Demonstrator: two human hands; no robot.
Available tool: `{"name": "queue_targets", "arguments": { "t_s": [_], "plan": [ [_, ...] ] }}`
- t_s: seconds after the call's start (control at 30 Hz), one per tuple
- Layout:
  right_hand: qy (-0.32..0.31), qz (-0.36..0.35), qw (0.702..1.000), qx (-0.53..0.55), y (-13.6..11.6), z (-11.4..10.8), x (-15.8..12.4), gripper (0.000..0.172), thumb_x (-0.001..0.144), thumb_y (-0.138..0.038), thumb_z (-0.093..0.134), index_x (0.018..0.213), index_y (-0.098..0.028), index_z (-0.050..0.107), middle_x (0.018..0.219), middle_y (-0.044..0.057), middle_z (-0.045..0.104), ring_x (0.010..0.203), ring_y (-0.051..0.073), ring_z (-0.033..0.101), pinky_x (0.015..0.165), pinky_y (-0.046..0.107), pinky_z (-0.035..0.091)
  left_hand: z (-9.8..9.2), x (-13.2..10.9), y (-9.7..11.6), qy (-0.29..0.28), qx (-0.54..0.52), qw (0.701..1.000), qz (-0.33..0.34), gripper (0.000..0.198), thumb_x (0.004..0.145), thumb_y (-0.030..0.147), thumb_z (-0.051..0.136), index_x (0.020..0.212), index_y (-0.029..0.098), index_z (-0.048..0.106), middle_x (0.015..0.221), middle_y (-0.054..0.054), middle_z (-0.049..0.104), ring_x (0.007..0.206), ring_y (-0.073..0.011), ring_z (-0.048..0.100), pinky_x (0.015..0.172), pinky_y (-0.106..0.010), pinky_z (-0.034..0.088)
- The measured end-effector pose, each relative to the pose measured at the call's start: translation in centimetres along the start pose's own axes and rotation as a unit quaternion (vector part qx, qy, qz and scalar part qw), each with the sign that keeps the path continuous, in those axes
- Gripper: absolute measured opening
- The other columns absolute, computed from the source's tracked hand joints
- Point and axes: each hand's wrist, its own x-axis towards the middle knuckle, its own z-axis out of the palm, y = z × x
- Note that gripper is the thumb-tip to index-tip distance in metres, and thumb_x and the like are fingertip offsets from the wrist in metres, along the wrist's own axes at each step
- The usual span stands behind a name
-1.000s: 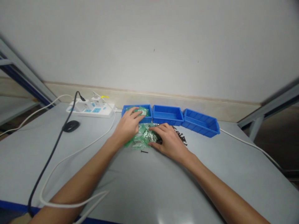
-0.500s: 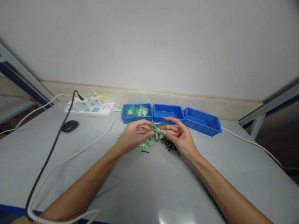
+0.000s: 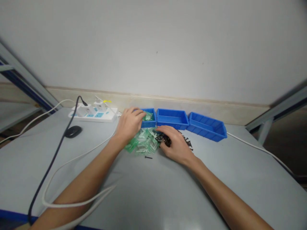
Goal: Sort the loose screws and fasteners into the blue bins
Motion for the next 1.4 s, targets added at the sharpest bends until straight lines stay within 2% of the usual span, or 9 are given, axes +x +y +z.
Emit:
{"name": "queue_targets", "arguments": {
  "t_s": [0.13,0.4,0.57,0.63,0.77,0.97,1.07,1.27,1.4],
  "plan": [
    [-0.045,-0.016,0.997,-0.065,-0.1,0.7,0.0,0.056,0.074,-0.004,0.053,0.127,-0.02,0.062,0.128,0.009,0.067,0.13,0.03,0.051,0.109,0.052,0.04,1.0,-0.5,0.0,-0.082,0.001,0.997,0.015,0.044,0.079,0.001,0.05,0.115,0.014,0.07,0.12,-0.011,0.07,0.128,-0.0332,0.048,0.104,-0.053,0.043],
    [-0.022,-0.04,0.994,-0.102,0.5,1.1,0.3,0.029,0.089,-0.009,0.053,0.106,-0.022,0.073,0.108,0.008,0.076,0.119,0.033,0.059,0.097,0.052,0.046,-0.3,-2.1,0.8,0.008,-0.153,0.987,0.043,0.037,0.084,0.001,0.046,0.108,0.015,0.071,0.11,-0.009,0.073,0.121,-0.0262,0.054,0.104,-0.048,0.048],
    [0.062,0.012,0.997,0.039,-0.1,0.1,-0.2,0.019,0.092,-0.019,0.059,0.1,-0.025,0.075,0.102,0.007,0.077,0.1,0.027,0.068,0.091,0.047,0.051,-2.0,-2.7,2.3,-0.005,-0.27,0.963,-0.014,0.027,0.092,0.018,0.054,0.115,0.016,0.069,0.112,-0.009,0.073,0.106,-0.0211,0.066,0.1,-0.04,0.052],
    [0.096,0.088,0.978,0.161,-0.1,-0.2,-0.5,0.013,0.088,-0.027,0.067,0.096,-0.025,0.076,0.099,0.006,0.077,0.09,0.025,0.071,0.085,0.043,0.055,-2.3,-2.7,3.0,-0.045,-0.352,0.933,-0.066,0.03,0.089,0.026,0.063,0.117,0.017,0.068,0.116,-0.009,0.072,0.101,-0.0201,0.069,0.096,-0.037,0.055],
    [0.105,0.212,0.894,0.382,0.4,-0.3,-1.2,0.023,0.071,-0.036,0.083,0.088,-0.022,0.076,0.087,0.005,0.078,0.079,0.022,0.073,0.076,0.037,0.059,-1.8,-2.6,4.1,-0.082,-0.504,0.847,-0.149,0.031,0.079,0.029,0.073,0.107,0.015,0.071,0.106,-0.011,0.075,0.09,-0.0194,0.072,0.085,-0.033,0.06],
    [0.099,0.242,0.841,0.474,0.8,0.1,-1.4,0.029,0.066,-0.036,0.087,0.087,-0.022,0.073,0.081,0.003,0.077,0.073,0.018,0.071,0.072,0.031,0.057,-0.1,-2.9,4.8,-0.106,-0.62,0.742,-0.233,0.042,0.068,0.029,0.082,0.104,0.014,0.066,0.091,-0.009,0.075,0.081,-0.0185,0.073,0.077,-0.032,0.061],
    [0.111,0.245,0.84,0.471,0.6,-0.1,-1.1,0.031,0.071,-0.037,0.083,0.095,-0.022,0.072,0.087,0.004,0.077,0.077,0.018,0.072,0.074,0.031,0.057,0.2,-2.3,4.6,-0.055,-0.593,0.769,-0.233,0.038,0.067,0.03,0.083,0.098,0.014,0.068,0.089,-0.009,0.075,0.08,-0.0184,0.072,0.077,-0.031,0.061],
    [0.159,0.244,0.834,0.468,0.7,-0.8,-0.8,0.033,0.078,-0.038,0.077,0.105,-0.021,0.067,0.098,0.007,0.077,0.083,0.019,0.073,0.074,0.031,0.056,-0.7,1.2,2.0,0.102,-0.304,0.941,-0.103,0.011,0.084,0.019,0.064,0.089,0.017,0.073,0.092,-0.007,0.075,0.086,-0.0188,0.07,0.084,-0.035,0.057],
    [0.158,0.245,0.835,0.467,0.8,-1.2,-0.8,0.032,0.079,-0.037,0.076,0.104,-0.021,0.067,0.098,0.007,0.077,0.078,0.018,0.072,0.07,0.03,0.054,0.1,2.7,0.0,0.031,-0.152,0.988,-0.005,0.027,0.079,0.002,0.048,0.086,0.017,0.07,0.098,-0.008,0.074,0.096,-0.0206,0.067,0.09,-0.037,0.052]
  ]
}}
